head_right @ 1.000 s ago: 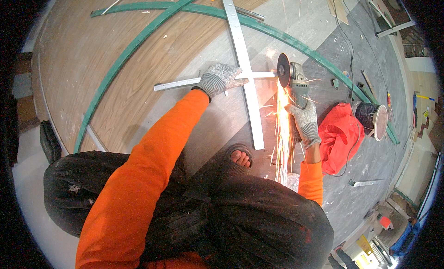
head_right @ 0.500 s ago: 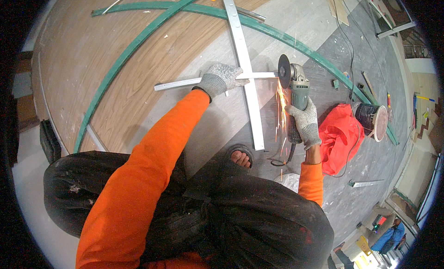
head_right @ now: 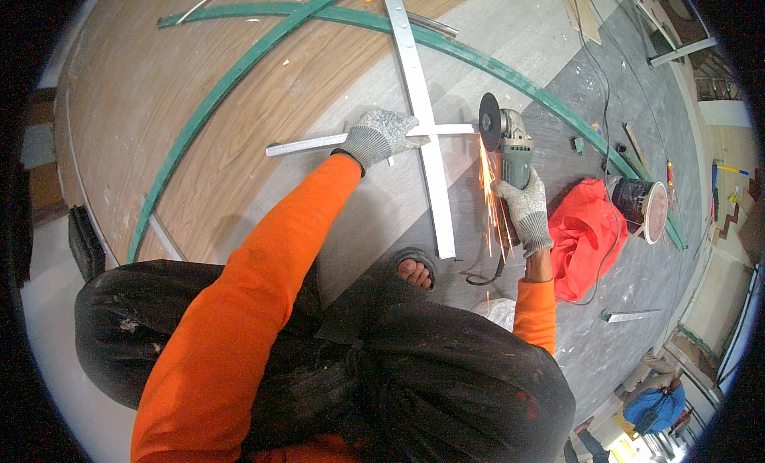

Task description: The person descends a ladder and sits on the floor to cut a metal bar using an angle grinder. They position the bar on the floor and proceed to cut it, generating sparks.

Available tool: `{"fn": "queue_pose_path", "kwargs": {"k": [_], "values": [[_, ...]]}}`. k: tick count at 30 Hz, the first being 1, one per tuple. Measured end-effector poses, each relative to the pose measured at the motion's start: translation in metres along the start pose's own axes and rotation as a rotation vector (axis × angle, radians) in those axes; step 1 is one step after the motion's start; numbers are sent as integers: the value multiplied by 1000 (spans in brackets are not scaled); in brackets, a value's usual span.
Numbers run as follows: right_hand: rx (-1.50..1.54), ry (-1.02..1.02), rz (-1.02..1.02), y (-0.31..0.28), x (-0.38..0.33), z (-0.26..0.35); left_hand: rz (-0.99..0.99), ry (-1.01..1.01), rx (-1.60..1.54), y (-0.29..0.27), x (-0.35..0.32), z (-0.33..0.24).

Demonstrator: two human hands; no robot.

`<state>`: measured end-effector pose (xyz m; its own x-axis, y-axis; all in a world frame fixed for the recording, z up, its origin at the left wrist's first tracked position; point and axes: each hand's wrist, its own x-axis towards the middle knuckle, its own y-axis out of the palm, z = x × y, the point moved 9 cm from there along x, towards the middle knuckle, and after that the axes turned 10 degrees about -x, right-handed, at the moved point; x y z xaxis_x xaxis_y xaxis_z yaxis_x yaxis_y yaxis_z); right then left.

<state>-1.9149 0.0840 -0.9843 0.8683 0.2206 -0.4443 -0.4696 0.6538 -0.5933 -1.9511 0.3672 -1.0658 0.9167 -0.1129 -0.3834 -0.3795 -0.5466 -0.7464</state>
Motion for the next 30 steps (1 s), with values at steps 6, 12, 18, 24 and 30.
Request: {"fn": "queue_pose_path", "kwargs": {"k": [6,12,18,24,30], "values": [[5,-25,-10,0,3,-6,-26,11,-70,5,3,4],[-13,-17,-14,-1,-2,2,-18,16,-44,5,3,3],[-24,-6,-4,0,1,-5,14,-14,-42,2,2,2],[92,-79,2,3,8,-12,7,1,-17,5,3,3],[23,-24,-4,0,8,-13,8,1,-21,5,4,3]]}}
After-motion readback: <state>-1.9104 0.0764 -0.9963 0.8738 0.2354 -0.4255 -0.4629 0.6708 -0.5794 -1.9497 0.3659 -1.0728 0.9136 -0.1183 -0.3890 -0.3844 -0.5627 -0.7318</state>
